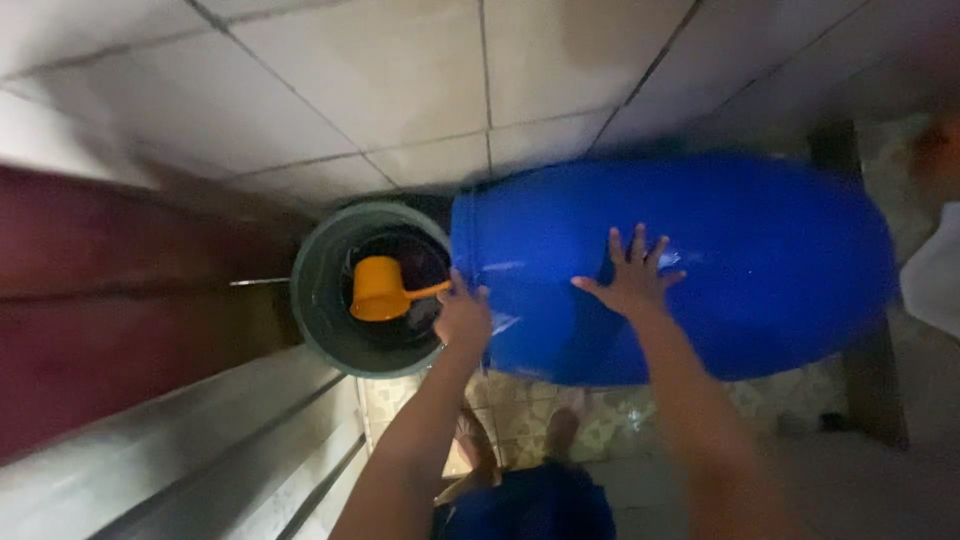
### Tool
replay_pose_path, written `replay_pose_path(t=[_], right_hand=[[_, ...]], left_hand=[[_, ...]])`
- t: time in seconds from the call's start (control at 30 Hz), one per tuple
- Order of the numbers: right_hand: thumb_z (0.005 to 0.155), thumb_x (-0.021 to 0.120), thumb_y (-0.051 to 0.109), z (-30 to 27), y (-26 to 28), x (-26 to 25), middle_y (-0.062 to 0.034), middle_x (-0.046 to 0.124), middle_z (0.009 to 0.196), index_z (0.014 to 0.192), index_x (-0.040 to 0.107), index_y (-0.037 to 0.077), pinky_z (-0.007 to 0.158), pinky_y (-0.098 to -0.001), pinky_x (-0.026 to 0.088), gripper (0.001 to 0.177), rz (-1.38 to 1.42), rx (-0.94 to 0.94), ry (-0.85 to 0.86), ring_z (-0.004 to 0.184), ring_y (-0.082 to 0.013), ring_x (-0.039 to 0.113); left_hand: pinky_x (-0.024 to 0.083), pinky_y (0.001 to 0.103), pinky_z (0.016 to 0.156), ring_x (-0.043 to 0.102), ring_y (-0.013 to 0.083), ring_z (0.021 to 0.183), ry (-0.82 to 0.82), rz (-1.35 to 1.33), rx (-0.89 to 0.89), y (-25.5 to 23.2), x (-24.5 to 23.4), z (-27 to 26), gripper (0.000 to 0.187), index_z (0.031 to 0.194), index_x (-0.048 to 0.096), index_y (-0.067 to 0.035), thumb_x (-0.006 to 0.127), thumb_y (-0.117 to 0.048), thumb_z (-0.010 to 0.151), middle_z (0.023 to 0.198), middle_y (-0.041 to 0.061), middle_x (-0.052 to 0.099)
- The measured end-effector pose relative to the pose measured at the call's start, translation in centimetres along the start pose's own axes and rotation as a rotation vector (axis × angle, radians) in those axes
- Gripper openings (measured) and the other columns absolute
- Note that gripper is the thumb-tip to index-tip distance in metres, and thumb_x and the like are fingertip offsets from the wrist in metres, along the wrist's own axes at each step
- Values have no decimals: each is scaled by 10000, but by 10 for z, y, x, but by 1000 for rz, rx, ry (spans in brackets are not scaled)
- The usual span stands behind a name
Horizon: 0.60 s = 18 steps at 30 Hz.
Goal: Cleaning a large blue plastic barrel using water and a scrubber in a bathroom.
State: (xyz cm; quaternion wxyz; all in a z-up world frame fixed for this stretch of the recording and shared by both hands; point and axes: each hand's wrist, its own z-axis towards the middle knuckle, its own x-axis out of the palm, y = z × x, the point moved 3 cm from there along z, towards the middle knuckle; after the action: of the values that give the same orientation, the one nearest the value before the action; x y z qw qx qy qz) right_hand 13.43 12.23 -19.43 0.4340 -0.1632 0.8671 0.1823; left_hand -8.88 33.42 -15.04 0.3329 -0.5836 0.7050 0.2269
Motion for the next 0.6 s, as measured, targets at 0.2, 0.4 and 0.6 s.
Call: replay_pose_path(t=[0.2,0.4,0.6], right_hand=[[602,507,991,-25,31,5,-174,-111,1713,1654,68,320,1031,-903,30,1323,-53,67,-245,1518,-541,-146],[569,518,996,-23,19,9,-164,-117,1701,1644,82,302,1026,-895,4,1352,-26,1,-237,1511,-518,-153],[572,546,981,-13,-39,-15,-91,-119,1731,1644,65,355,1101,-860,-26,1331,-62,8,-191,1547,-456,-144]], left_hand=[[534,554,873,674,457,1058,-400,-305,305,93,158,173,459,1275,651,-110,396,-448,1099,1189,234,701],[527,499,847,690,420,953,-242,-739,263,86,130,111,555,1177,679,-42,393,-504,1065,1038,240,735],[516,460,947,659,305,1066,79,-1000,382,57,215,111,626,1333,594,-9,344,-533,1099,1205,189,700]])
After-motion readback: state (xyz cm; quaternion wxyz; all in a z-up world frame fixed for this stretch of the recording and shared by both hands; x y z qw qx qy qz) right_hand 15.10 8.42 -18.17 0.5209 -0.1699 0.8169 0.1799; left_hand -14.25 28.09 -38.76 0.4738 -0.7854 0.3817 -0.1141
